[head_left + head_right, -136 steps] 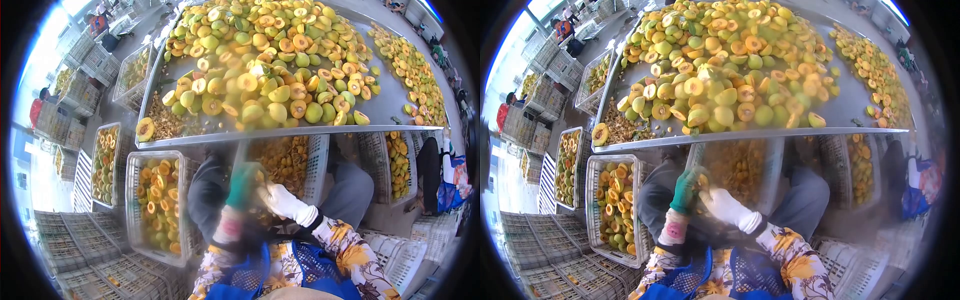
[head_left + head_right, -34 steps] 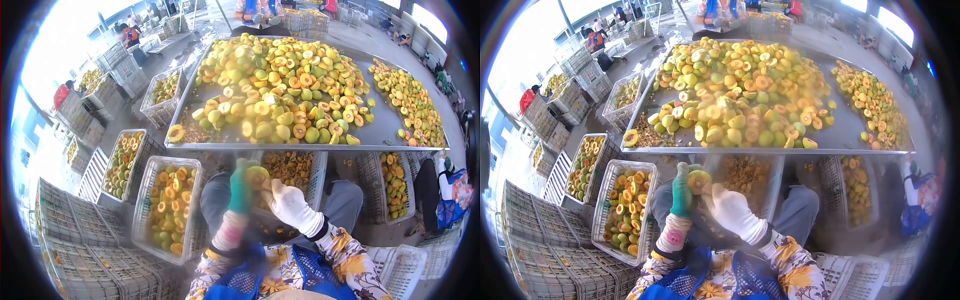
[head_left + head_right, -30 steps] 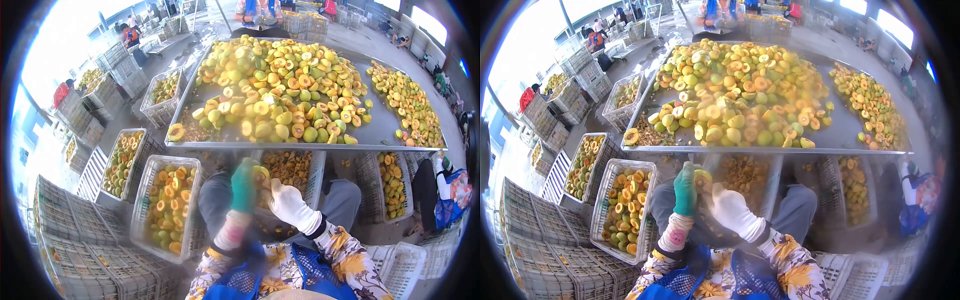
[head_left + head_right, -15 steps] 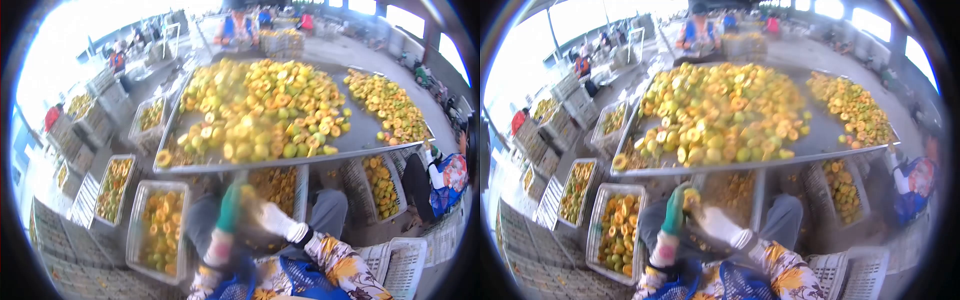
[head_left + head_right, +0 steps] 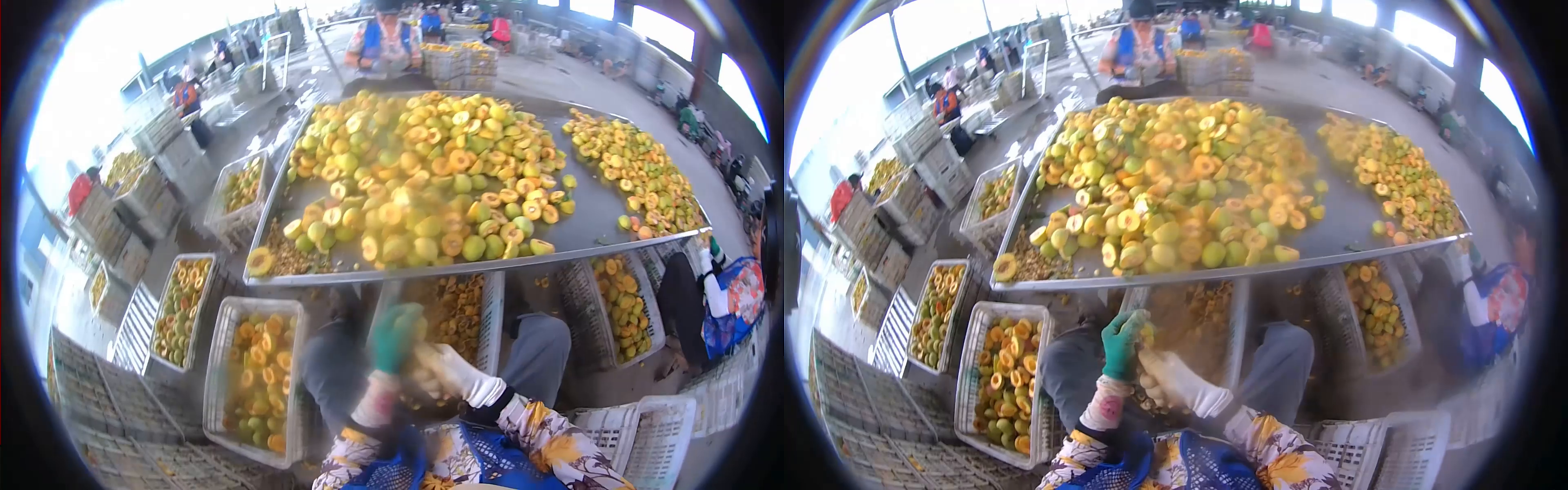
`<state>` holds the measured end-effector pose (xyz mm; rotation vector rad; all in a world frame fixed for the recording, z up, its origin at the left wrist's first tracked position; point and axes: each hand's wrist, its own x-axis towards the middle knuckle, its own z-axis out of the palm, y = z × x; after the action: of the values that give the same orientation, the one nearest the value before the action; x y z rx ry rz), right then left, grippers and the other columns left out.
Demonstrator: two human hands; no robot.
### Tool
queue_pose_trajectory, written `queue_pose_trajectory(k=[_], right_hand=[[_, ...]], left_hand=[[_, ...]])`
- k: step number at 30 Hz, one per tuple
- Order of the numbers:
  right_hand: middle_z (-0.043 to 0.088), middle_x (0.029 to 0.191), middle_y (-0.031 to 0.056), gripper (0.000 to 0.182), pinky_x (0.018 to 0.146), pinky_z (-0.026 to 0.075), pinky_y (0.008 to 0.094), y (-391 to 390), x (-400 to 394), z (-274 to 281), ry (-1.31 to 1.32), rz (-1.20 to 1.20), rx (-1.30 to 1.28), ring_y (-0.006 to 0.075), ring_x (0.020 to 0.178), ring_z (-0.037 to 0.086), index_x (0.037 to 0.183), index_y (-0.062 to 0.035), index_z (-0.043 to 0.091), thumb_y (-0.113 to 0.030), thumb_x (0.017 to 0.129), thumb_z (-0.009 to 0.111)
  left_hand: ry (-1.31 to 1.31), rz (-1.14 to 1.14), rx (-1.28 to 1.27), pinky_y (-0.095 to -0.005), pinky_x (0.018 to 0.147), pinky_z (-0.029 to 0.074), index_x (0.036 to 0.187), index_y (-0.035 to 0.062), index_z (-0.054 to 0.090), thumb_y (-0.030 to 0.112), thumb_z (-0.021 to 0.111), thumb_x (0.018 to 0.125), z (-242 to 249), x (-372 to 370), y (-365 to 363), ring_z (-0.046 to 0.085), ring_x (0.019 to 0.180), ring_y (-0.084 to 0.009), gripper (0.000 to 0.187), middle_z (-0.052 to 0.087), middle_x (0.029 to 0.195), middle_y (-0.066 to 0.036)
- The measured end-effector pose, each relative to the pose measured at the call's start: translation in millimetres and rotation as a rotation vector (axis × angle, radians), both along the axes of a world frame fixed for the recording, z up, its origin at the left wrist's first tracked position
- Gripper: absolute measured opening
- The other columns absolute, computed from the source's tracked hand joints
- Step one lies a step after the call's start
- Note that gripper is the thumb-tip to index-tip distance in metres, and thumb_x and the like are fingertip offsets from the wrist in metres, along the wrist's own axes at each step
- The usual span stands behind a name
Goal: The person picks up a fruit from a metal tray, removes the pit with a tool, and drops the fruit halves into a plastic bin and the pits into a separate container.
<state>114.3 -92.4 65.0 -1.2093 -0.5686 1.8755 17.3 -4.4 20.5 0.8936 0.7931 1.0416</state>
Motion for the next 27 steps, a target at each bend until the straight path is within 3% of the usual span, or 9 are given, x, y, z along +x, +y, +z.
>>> queue_pose_trajectory(k=[2, 5, 7, 10, 14, 18, 20, 24, 27], right_hand=[[0.030, 0.054, -0.0085, 0.044, 0.032, 0.019, 0.0207, 4, 12, -6, 0.331, 0.158, -0.082, 0.0031, 0.036, 0.026, 0.084, -0.0118, 0.047, -0.054, 0.095, 0.043], [0.026, 0.053, -0.0097, 0.044, 0.031, 0.018, 0.0202, 11, 11, -10, 0.414, 0.155, -0.111, 0.0025, 0.036, 0.022, 0.086, -0.0112, 0.049, -0.054, 0.095, 0.043], [0.027, 0.053, -0.0091, 0.044, 0.030, 0.018, 0.0203, 22, 14, -18, 0.543, 0.198, -0.142, 0.0027, 0.036, 0.022, 0.088, -0.0105, 0.050, -0.054, 0.095, 0.044], [0.027, 0.054, -0.0083, 0.045, 0.030, 0.017, 0.0204, 25, 5, -14, 0.545, 0.174, -0.071, 0.0028, 0.037, 0.022, 0.087, -0.0103, 0.049, -0.054, 0.095, 0.044], [0.027, 0.055, -0.0078, 0.044, 0.031, 0.018, 0.0198, 39, -3, -3, 0.195, 0.115, -0.103, 0.0029, 0.037, 0.023, 0.086, -0.0106, 0.048, -0.054, 0.095, 0.044], [0.028, 0.055, -0.0077, 0.041, 0.033, 0.017, 0.0206, 32, -1, -26, 0.623, 0.102, -0.115, 0.0031, 0.038, 0.023, 0.087, -0.0103, 0.048, -0.050, 0.096, 0.045], [0.028, 0.056, -0.0077, 0.041, 0.034, 0.017, 0.0209, 31, -3, -17, 0.362, 0.081, -0.134, 0.0030, 0.039, 0.023, 0.088, -0.0105, 0.047, -0.051, 0.096, 0.045], [0.029, 0.057, -0.0073, 0.041, 0.034, 0.017, 0.0219, 37, 16, -10, -0.017, 0.191, -0.070, 0.0032, 0.040, 0.023, 0.089, -0.0110, 0.047, -0.052, 0.095, 0.046], [0.035, 0.057, -0.0064, 0.039, 0.035, 0.021, 0.0219, 32, 17, -21, 0.149, 0.167, -0.131, 0.0037, 0.040, 0.029, 0.088, -0.0124, 0.049, -0.050, 0.096, 0.044]], left_hand=[[-0.110, -0.034, 0.022, -0.0215, 0.059, 0.045, 0.098, -0.0020, 0.066, 0.016, 0.062, 0.088, 3, -9, -3, 0.059, 0.066, -0.0103, 0.022, 0.065, 0.077, -0.005], [-0.051, 0.022, -0.063, -0.0227, 0.063, 0.047, 0.100, -0.0029, 0.065, 0.016, 0.060, 0.088, 5, -11, 2, 0.060, 0.069, -0.0121, 0.022, 0.066, 0.079, -0.007], [0.034, 0.083, 0.113, -0.0232, 0.064, 0.048, 0.100, -0.0029, 0.065, 0.018, 0.059, 0.089, 14, -10, 5, 0.060, 0.069, -0.0127, 0.024, 0.066, 0.080, -0.007], [0.058, 0.009, 0.122, -0.0224, 0.060, 0.046, 0.098, -0.0022, 0.065, 0.020, 0.058, 0.091, 6, -20, 17, 0.059, 0.067, -0.0116, 0.025, 0.066, 0.078, -0.006], [0.041, 0.075, -0.029, -0.0219, 0.056, 0.044, 0.098, -0.0020, 0.064, 0.022, 0.057, 0.091, 8, -23, 22, 0.057, 0.063, -0.0103, 0.026, 0.065, 0.077, -0.006], [-0.025, 0.072, -0.077, -0.0215, 0.057, 0.044, 0.098, -0.0034, 0.064, 0.022, 0.058, 0.091, 0, -18, 21, 0.056, 0.062, -0.0108, 0.027, 0.065, 0.077, -0.006], [0.013, 0.122, -0.059, -0.0217, 0.059, 0.045, 0.099, -0.0038, 0.064, 0.024, 0.058, 0.091, -7, -17, 17, 0.057, 0.064, -0.0112, 0.030, 0.065, 0.078, -0.007], [0.256, -0.161, 0.207, -0.0236, 0.065, 0.048, 0.103, -0.0032, 0.063, 0.027, 0.053, 0.094, -13, -25, 32, 0.060, 0.071, -0.0134, 0.033, 0.066, 0.083, -0.008], [0.241, -0.213, 0.267, -0.0257, 0.069, 0.049, 0.102, 0.0001, 0.065, 0.024, 0.047, 0.095, -17, -26, 33, 0.062, 0.077, -0.0143, 0.030, 0.067, 0.088, -0.007]])
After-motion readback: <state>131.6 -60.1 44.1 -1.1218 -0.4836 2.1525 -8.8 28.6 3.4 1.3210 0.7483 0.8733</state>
